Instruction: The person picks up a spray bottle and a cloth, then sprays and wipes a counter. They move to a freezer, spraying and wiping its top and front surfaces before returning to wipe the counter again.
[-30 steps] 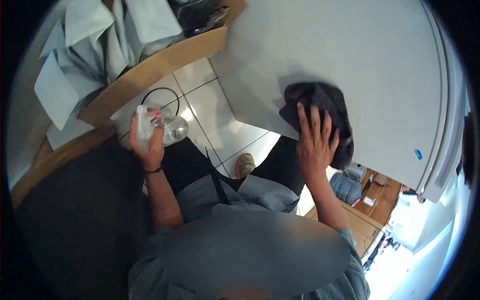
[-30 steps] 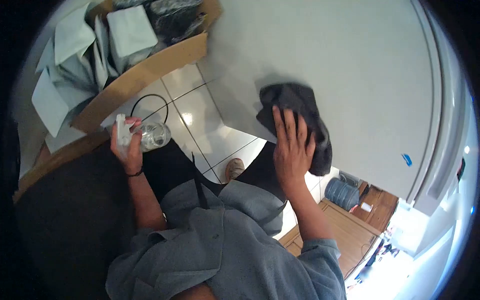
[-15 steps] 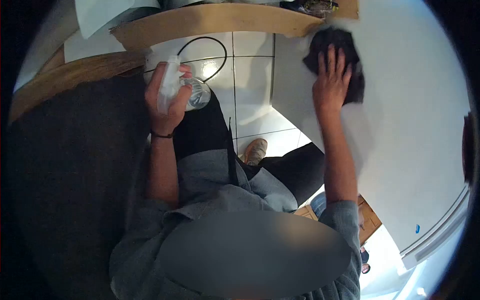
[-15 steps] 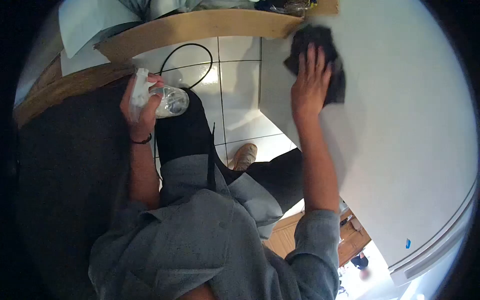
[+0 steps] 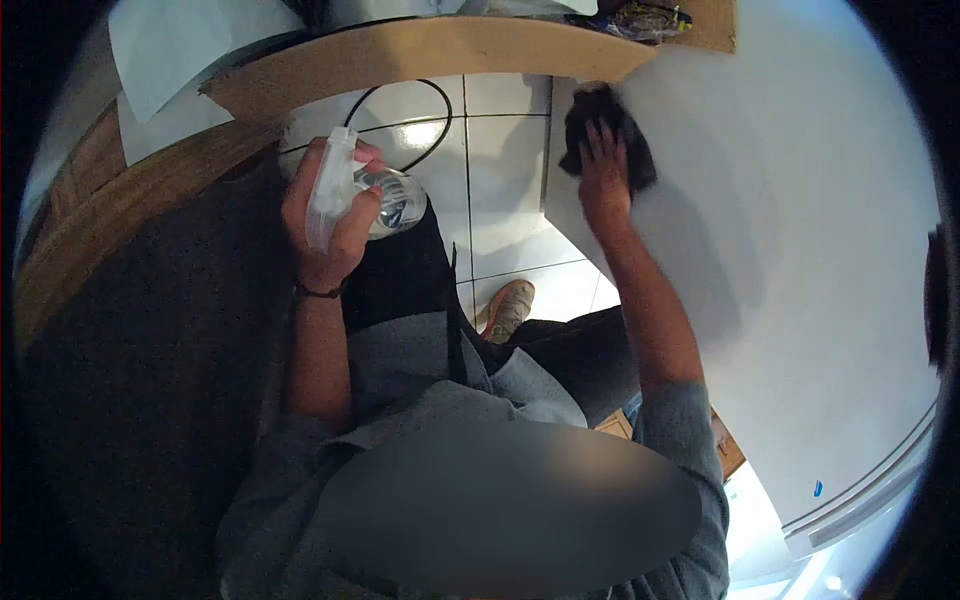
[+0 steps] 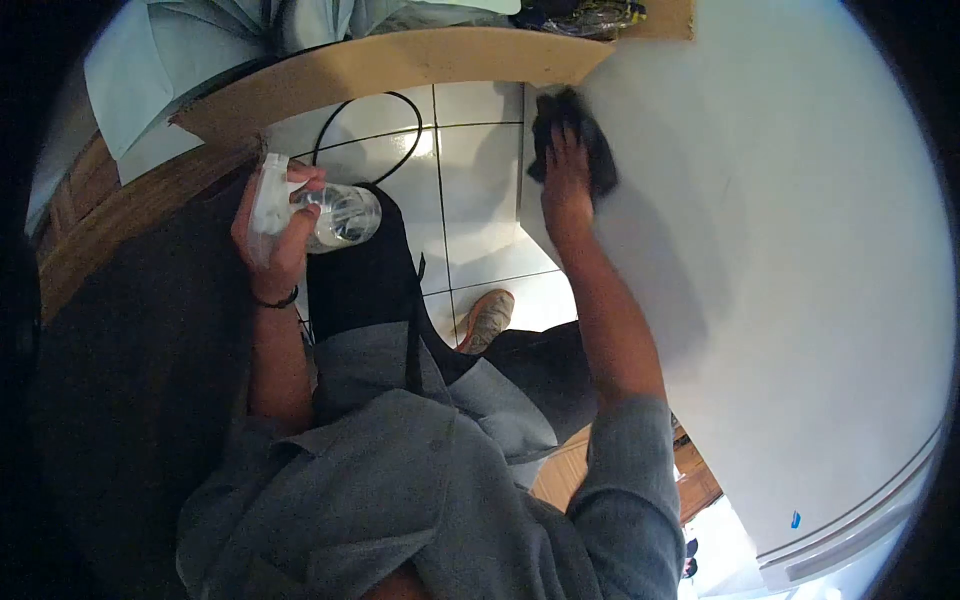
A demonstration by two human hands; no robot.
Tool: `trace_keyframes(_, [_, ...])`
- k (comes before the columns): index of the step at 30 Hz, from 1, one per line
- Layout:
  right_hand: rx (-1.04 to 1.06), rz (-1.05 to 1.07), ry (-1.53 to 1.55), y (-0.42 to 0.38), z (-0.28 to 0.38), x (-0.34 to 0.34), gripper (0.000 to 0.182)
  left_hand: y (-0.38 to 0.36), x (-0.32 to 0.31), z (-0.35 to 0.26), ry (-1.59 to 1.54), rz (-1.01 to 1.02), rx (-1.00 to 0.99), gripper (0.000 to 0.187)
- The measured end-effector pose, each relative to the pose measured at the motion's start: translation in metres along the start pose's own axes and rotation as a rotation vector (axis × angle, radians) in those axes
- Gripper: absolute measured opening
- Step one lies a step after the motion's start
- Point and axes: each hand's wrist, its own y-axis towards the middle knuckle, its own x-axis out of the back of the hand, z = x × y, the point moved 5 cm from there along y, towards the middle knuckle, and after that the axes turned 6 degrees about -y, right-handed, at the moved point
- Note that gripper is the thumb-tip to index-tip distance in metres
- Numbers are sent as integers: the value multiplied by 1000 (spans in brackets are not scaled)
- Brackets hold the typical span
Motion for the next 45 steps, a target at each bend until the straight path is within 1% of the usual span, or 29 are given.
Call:
trace_keyframes(1, [3, -23, -84, 23, 1, -4, 57, -2, 2, -3, 10, -4, 16, 29])
trace_keyframes(4, [83, 115, -222, 77, 5, -6, 54, -6, 9, -14, 10, -47, 38, 30])
trace_keyframes(5, [105, 120, -259, 81, 10, -7, 54, -7, 11, -14, 4, -57, 52, 30])
trace_keyframes(8, [163, 163, -344, 61, 33, -27, 56, -9, 19, -16, 35, -36, 41, 32])
trace_keyframes(10, [186, 221, -373, 22, 66, -74, 61, -9, 18, -17, 36, -38, 45, 32])
trace_keyframes(12, [14, 147, 58, -28, 98, -128, 63, -13, 15, -21, 26, -47, 40, 32])
trace_keyframes(13, [-63, 184, 396, -55, 115, -167, 62, -14, 12, -24, 17, -51, 31, 31])
trace_keyframes(14, [-139, 210, 733, -75, 124, -190, 62, -14, 9, -25, 7, -56, 20, 31])
trace_keyframes(17, [312, 430, -84, -115, 125, -135, 64, -17, 1, -28, 31, -38, 23, 32])
trace_keyframes(20, [145, 234, -156, -105, 86, -80, 62, -25, -9, -31, 42, 4, -41, 33])
trace_keyframes(21, [38, 115, -234, -112, 69, -59, 62, -28, -12, -32, 13, -3, -57, 33])
trace_keyframes(22, [-124, 26, -33, -113, 57, -57, 63, -29, -16, -35, -23, -5, -81, 33])
trace_keyframes(23, [-198, -49, -18, -124, 32, -20, 63, -28, -20, -40, -15, -20, -73, 34])
trace_keyframes(24, [-265, -120, -3, -151, -4, 40, 63, -26, -27, -50, -55, 27, -81, 35])
trace_keyframes(26, [-294, -107, 196, -205, -63, 115, 66, -28, -46, -68, -48, 89, -164, 36])
trace_keyframes(28, [-450, -192, 161, -266, -109, 168, 65, -32, -64, -83, -90, 97, -166, 37])
trace_keyframes(29, [-583, -250, 174, -297, -134, 194, 63, -35, -72, -91, -98, 90, -161, 37])
trace_keyframes(31, [-773, -391, 8, -345, -176, 259, 56, -38, -85, -109, -184, 103, -174, 36])
trace_keyframes(32, [-852, -461, -72, -360, -187, 277, 54, -42, -92, -114, -222, 98, -173, 36])
trace_keyframes(34, [-884, -441, -153, -364, -189, 276, 65, -51, -98, -117, -261, 103, -171, 33])
trace_keyframes(35, [-886, -473, -174, -359, -185, 269, 65, -55, -101, -121, -256, 119, -183, 33])
trace_keyframes(37, [-825, -460, -178, -340, -171, 248, 59, -64, -106, -128, -230, 150, -236, 31])
trace_keyframes(38, [-794, -451, -181, -330, -162, 239, 57, -69, -104, -129, -237, 151, -232, 31])
trace_keyframes(39, [-710, -392, -171, -315, -151, 224, 59, -72, -103, -126, -246, 160, -223, 30])
trace_keyframes(40, [-628, -331, -160, -300, -138, 207, 62, -75, -101, -122, -254, 172, -215, 30])
trace_keyframes(42, [-483, -243, -275, -264, -102, 163, 63, -78, -92, -111, -207, 140, -149, 29])
trace_keyframes(45, [-398, -198, -492, -216, -26, 75, 65, -79, -78, -103, -145, 86, -77, 30])
